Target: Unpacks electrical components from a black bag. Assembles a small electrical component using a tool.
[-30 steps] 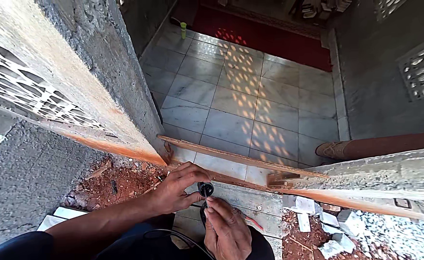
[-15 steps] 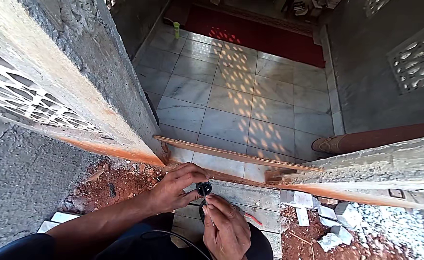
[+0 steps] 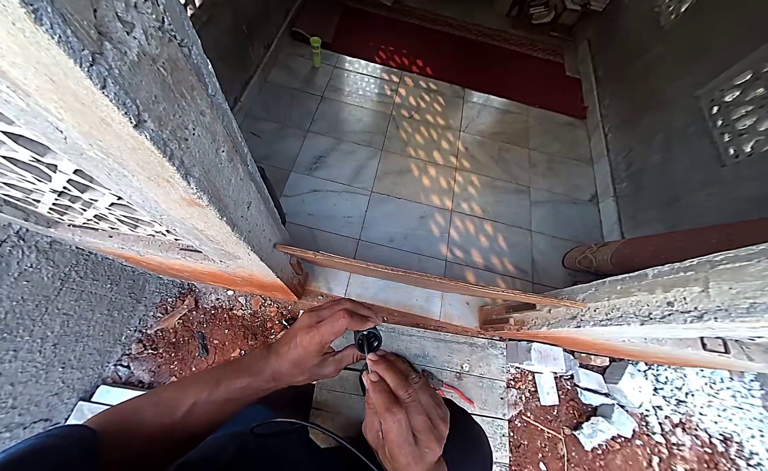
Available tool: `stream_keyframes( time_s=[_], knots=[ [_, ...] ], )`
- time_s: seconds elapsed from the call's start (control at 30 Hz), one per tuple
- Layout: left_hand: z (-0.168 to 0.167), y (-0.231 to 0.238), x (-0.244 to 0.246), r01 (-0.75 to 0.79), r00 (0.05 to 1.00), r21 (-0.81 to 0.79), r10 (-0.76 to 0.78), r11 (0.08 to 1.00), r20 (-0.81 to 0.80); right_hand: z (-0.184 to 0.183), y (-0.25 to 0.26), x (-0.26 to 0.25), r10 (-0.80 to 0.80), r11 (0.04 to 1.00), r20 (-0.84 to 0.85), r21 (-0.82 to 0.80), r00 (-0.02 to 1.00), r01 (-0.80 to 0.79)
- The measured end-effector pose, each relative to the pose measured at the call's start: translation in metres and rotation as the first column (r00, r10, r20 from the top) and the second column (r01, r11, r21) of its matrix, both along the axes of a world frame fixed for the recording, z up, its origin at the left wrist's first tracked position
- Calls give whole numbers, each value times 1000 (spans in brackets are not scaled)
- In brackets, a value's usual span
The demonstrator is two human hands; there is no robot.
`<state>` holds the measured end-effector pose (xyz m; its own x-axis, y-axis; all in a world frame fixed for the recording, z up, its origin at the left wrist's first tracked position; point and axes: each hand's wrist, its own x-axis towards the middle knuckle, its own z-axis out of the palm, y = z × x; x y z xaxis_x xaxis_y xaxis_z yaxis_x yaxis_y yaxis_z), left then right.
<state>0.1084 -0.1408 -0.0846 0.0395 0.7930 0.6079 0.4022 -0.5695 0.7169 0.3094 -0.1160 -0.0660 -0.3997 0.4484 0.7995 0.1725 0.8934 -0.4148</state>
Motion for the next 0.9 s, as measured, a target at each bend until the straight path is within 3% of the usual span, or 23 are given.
stream_keyframes(
  time_s=[0.9],
  knots=[
    [-1, -1, 7, -2, 999, -43, 1, 999, -36, -4, -3, 5, -32, 999, 14, 44, 999, 32]
  ],
)
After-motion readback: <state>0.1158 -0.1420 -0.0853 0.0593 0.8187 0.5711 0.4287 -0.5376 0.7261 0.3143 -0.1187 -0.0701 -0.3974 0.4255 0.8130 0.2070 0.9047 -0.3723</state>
